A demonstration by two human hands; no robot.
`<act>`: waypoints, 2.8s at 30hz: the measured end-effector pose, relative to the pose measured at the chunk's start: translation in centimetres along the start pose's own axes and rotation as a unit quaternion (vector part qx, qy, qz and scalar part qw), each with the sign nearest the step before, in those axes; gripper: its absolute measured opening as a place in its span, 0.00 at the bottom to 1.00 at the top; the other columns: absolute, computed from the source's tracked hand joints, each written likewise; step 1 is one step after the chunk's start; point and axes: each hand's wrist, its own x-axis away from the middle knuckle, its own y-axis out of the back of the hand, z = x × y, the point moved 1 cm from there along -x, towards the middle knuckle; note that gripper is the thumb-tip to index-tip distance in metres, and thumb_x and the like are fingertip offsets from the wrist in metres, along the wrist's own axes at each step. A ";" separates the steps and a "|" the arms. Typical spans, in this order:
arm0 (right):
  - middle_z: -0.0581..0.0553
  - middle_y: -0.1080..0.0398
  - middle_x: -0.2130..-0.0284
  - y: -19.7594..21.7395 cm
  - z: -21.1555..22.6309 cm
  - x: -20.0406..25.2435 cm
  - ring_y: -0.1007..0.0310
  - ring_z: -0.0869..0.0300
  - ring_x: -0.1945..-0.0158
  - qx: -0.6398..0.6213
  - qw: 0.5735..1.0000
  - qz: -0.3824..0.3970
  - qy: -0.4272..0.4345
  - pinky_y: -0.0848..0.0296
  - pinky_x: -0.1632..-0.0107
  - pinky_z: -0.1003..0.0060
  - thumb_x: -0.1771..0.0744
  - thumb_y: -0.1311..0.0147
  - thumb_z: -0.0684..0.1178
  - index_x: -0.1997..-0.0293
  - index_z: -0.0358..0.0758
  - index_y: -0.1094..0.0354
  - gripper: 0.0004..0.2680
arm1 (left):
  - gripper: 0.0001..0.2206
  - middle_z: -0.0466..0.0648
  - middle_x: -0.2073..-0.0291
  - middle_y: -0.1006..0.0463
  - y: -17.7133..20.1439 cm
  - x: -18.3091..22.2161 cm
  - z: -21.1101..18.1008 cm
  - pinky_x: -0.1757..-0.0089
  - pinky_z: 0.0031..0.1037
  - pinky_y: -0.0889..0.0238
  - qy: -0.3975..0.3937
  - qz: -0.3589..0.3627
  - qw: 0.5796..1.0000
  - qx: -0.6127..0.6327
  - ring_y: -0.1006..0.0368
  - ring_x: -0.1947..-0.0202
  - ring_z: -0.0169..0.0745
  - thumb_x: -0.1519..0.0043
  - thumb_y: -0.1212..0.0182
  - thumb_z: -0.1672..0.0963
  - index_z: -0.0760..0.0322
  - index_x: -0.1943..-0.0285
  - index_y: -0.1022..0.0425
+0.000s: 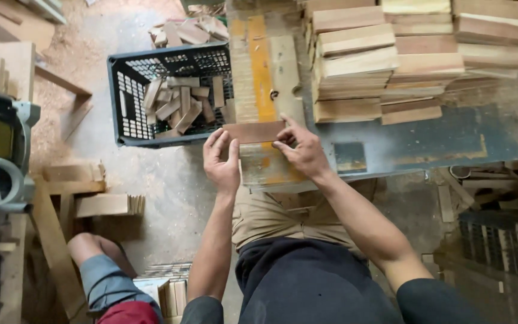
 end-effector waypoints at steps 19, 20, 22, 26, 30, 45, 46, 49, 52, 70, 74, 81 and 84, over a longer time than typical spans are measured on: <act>0.38 0.35 0.33 -3.3 -4.5 -1.6 0.51 0.36 0.26 0.347 0.922 -0.004 0.172 0.56 0.30 0.33 0.34 0.40 0.68 0.50 0.51 0.20 0.16 | 0.20 0.59 0.32 0.31 -1.7 -0.9 2.1 0.34 0.56 0.54 -0.163 0.161 0.936 -0.268 0.45 0.27 0.65 0.35 0.34 0.48 0.64 0.41 0.21; 0.39 0.37 0.32 -3.5 -4.8 -1.9 0.52 0.36 0.25 0.353 0.923 0.005 0.154 0.56 0.30 0.33 0.34 0.41 0.69 0.49 0.52 0.20 0.17 | 0.20 0.58 0.33 0.30 -2.0 -1.2 2.2 0.33 0.55 0.54 -0.159 0.160 0.938 -0.264 0.45 0.27 0.65 0.35 0.34 0.48 0.64 0.41 0.21; 0.39 0.39 0.30 -4.0 -5.8 -2.6 0.54 0.36 0.25 0.357 0.924 0.017 0.134 0.55 0.29 0.33 0.34 0.42 0.70 0.47 0.53 0.21 0.18 | 0.21 0.57 0.33 0.29 -2.6 -1.9 2.9 0.33 0.55 0.55 -0.154 0.160 0.939 -0.261 0.46 0.27 0.65 0.35 0.34 0.48 0.64 0.41 0.21; 0.39 0.48 0.26 -4.5 -7.3 -4.9 0.62 0.37 0.23 0.356 0.930 0.045 0.074 0.61 0.27 0.36 0.32 0.47 0.71 0.45 0.54 0.22 0.18 | 0.22 0.54 0.32 0.30 -4.1 -3.8 5.0 0.32 0.55 0.56 -0.151 0.156 0.939 -0.266 0.48 0.26 0.62 0.36 0.35 0.46 0.62 0.41 0.20; 0.35 0.48 0.27 -4.6 -7.4 -7.4 0.62 0.34 0.24 0.356 0.931 0.048 0.057 0.63 0.28 0.34 0.32 0.46 0.72 0.45 0.53 0.22 0.19 | 0.23 0.53 0.32 0.30 -5.5 -5.7 6.3 0.33 0.57 0.55 -0.148 0.161 0.937 -0.272 0.48 0.26 0.63 0.36 0.35 0.45 0.62 0.41 0.20; 0.42 0.48 0.26 -4.9 -9.6 -11.3 0.63 0.35 0.24 0.356 0.932 0.040 0.055 0.63 0.28 0.30 0.33 0.39 0.67 0.43 0.59 0.23 0.16 | 0.23 0.48 0.31 0.32 -8.1 -8.7 8.9 0.33 0.58 0.52 -0.157 0.153 0.929 -0.298 0.50 0.25 0.59 0.37 0.34 0.44 0.58 0.40 0.20; 0.42 0.48 0.26 -5.0 -9.0 -11.8 0.63 0.35 0.24 0.357 0.932 0.040 0.056 0.63 0.28 0.30 0.33 0.39 0.67 0.43 0.59 0.23 0.16 | 0.23 0.48 0.31 0.32 -8.1 -9.1 8.8 0.33 0.58 0.52 -0.158 0.151 0.929 -0.298 0.50 0.25 0.59 0.37 0.34 0.44 0.58 0.40 0.20; 0.40 0.53 0.27 -5.1 -7.7 -13.8 0.75 0.41 0.23 0.344 0.936 0.078 -0.007 0.79 0.28 0.36 0.33 0.42 0.65 0.44 0.57 0.25 0.15 | 0.20 0.53 0.29 0.37 -8.7 -10.6 8.7 0.31 0.64 0.61 -0.144 0.203 0.927 -0.282 0.58 0.24 0.64 0.35 0.33 0.51 0.66 0.38 0.21; 0.38 0.54 0.27 -5.4 -7.7 -15.6 0.77 0.41 0.23 0.340 0.934 0.100 -0.051 0.81 0.29 0.35 0.33 0.44 0.64 0.43 0.58 0.26 0.14 | 0.20 0.54 0.30 0.34 -9.9 -12.3 9.4 0.33 0.65 0.59 -0.140 0.206 0.922 -0.296 0.57 0.25 0.64 0.35 0.34 0.50 0.66 0.39 0.21; 0.52 0.61 0.22 -7.5 -16.0 -23.4 0.68 0.43 0.21 0.397 0.886 0.173 -0.163 0.58 0.32 0.21 0.28 0.59 0.60 0.25 0.85 0.60 0.21 | 0.36 0.50 0.42 0.27 -15.9 -18.8 13.0 0.35 0.65 0.54 -0.092 0.168 0.845 -0.500 0.38 0.33 0.53 0.47 0.30 0.41 0.56 0.33 0.34; 0.48 0.46 0.27 -7.5 -18.3 -22.3 0.51 0.45 0.24 0.314 0.934 0.117 -0.124 0.51 0.30 0.32 0.31 0.56 0.54 0.27 0.71 0.46 0.21 | 0.22 0.50 0.53 0.32 -15.4 -17.7 11.8 0.47 0.46 0.41 -0.146 0.162 0.856 -0.468 0.34 0.48 0.54 0.50 0.29 0.49 0.58 0.49 0.27; 0.19 0.39 0.37 -3.4 -1.8 -12.9 0.41 0.31 0.33 0.165 0.982 0.052 0.080 0.42 0.31 0.41 0.36 0.43 0.43 0.31 0.32 0.38 0.24 | 0.20 0.41 0.61 0.19 -11.2 -15.4 1.5 0.54 0.41 0.26 0.230 0.146 0.949 -0.162 0.18 0.57 0.43 0.54 0.28 0.42 0.44 0.56 0.22; 0.24 0.37 0.38 -3.0 0.5 -9.1 0.40 0.35 0.32 0.149 0.977 0.078 0.133 0.44 0.29 0.44 0.35 0.35 0.54 0.27 0.30 0.45 0.30 | 0.24 0.48 0.60 0.17 -8.2 -12.3 -1.6 0.54 0.39 0.29 0.277 0.111 0.954 -0.002 0.19 0.54 0.44 0.57 0.20 0.49 0.51 0.51 0.21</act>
